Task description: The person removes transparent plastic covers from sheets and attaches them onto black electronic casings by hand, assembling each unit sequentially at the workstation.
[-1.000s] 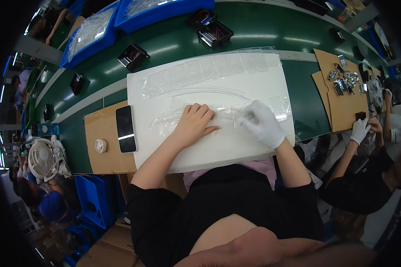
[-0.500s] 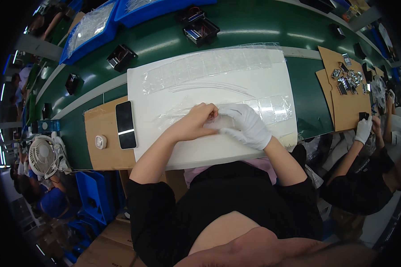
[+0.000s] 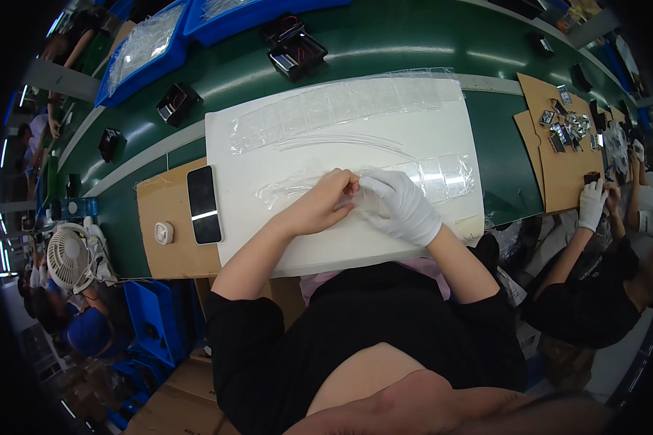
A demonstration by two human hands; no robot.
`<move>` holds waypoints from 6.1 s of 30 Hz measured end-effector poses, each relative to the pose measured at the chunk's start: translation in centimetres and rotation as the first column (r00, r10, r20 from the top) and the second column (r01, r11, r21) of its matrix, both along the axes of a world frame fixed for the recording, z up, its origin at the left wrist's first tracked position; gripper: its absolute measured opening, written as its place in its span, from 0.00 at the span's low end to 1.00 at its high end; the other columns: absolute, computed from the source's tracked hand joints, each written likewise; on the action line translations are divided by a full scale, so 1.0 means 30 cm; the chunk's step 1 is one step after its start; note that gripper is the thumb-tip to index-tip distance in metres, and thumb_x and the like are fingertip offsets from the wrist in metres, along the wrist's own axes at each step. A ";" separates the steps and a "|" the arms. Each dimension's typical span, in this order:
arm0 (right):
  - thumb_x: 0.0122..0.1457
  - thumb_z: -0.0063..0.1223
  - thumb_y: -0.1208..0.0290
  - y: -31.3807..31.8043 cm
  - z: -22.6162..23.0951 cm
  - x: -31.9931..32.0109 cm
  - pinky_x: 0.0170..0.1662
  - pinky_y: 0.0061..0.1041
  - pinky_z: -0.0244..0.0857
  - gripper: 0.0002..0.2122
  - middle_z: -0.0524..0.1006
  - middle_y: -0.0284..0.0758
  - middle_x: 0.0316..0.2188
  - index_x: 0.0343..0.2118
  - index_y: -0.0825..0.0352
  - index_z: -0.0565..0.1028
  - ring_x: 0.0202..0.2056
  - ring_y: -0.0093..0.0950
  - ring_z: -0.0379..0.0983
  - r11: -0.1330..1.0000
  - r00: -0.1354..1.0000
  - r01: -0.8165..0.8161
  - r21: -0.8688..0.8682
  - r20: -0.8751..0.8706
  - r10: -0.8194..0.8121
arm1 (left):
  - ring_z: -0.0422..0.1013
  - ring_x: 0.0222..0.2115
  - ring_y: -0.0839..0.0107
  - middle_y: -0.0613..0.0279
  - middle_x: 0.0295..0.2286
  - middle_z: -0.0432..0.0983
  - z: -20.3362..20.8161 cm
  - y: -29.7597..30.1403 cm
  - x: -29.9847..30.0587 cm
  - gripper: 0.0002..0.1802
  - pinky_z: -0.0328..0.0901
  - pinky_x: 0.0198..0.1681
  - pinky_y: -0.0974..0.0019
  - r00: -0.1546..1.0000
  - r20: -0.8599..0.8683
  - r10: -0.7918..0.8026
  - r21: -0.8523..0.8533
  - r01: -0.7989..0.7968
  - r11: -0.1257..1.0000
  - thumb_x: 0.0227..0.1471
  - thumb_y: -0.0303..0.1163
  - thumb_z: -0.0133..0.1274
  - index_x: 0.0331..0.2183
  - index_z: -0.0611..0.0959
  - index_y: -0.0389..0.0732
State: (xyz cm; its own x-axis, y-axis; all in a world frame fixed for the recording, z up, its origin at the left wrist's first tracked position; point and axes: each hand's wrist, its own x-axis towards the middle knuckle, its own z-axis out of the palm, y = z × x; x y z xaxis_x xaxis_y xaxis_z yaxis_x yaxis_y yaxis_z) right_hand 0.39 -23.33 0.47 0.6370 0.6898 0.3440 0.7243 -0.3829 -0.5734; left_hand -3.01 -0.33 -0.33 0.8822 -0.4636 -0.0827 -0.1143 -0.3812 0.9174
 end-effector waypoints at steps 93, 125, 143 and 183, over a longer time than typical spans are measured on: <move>0.67 0.52 0.72 -0.079 0.018 -0.012 0.26 0.12 0.59 0.06 0.79 0.33 0.30 0.43 0.65 0.76 0.23 0.14 0.65 0.431 0.556 0.776 0.459 -0.821 -0.126 | 0.72 0.39 0.61 0.51 0.39 0.76 0.074 0.321 -0.074 0.22 0.66 0.46 0.60 0.343 0.512 0.787 0.116 -0.936 0.333 0.61 0.45 0.54 0.45 0.75 0.36; 0.66 0.54 0.68 0.023 0.280 0.008 0.23 0.18 0.63 0.08 0.78 0.32 0.22 0.32 0.66 0.77 0.19 0.18 0.70 0.873 0.469 0.300 0.385 -0.856 0.217 | 0.72 0.30 0.70 0.59 0.31 0.77 0.331 -0.097 0.111 0.32 0.65 0.36 0.71 0.477 -0.653 0.588 -0.275 -0.873 0.403 0.59 0.62 0.46 0.37 0.80 0.38; 0.61 0.53 0.62 -0.082 0.009 -0.019 0.39 0.33 0.69 0.11 0.74 0.38 0.28 0.33 0.66 0.76 0.28 0.36 0.72 0.858 0.936 0.351 -0.376 0.166 -0.310 | 0.68 0.46 0.54 0.51 0.48 0.69 0.205 -0.154 0.007 0.21 0.65 0.51 0.60 0.978 0.181 0.108 0.598 -0.196 0.777 0.55 0.38 0.59 0.47 0.74 0.39; 0.52 0.61 0.52 -0.057 0.022 -0.053 0.52 0.33 0.64 0.27 0.74 0.38 0.51 0.53 0.62 0.73 0.48 0.38 0.71 0.946 0.982 0.159 -0.282 0.146 -0.122 | 0.62 0.49 0.60 0.61 0.44 0.68 0.005 -0.074 -0.102 0.23 0.54 0.57 0.58 0.824 0.565 0.040 0.408 -0.322 0.854 0.54 0.37 0.61 0.52 0.78 0.45</move>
State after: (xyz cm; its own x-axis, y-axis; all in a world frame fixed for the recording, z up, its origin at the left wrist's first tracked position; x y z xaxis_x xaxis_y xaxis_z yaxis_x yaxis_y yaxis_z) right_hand -1.22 -25.02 1.12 0.6995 0.6784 0.2247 0.7096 -0.6222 -0.3306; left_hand -6.07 -2.54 -0.18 0.9145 -0.3180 0.2502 -0.3997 -0.8057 0.4370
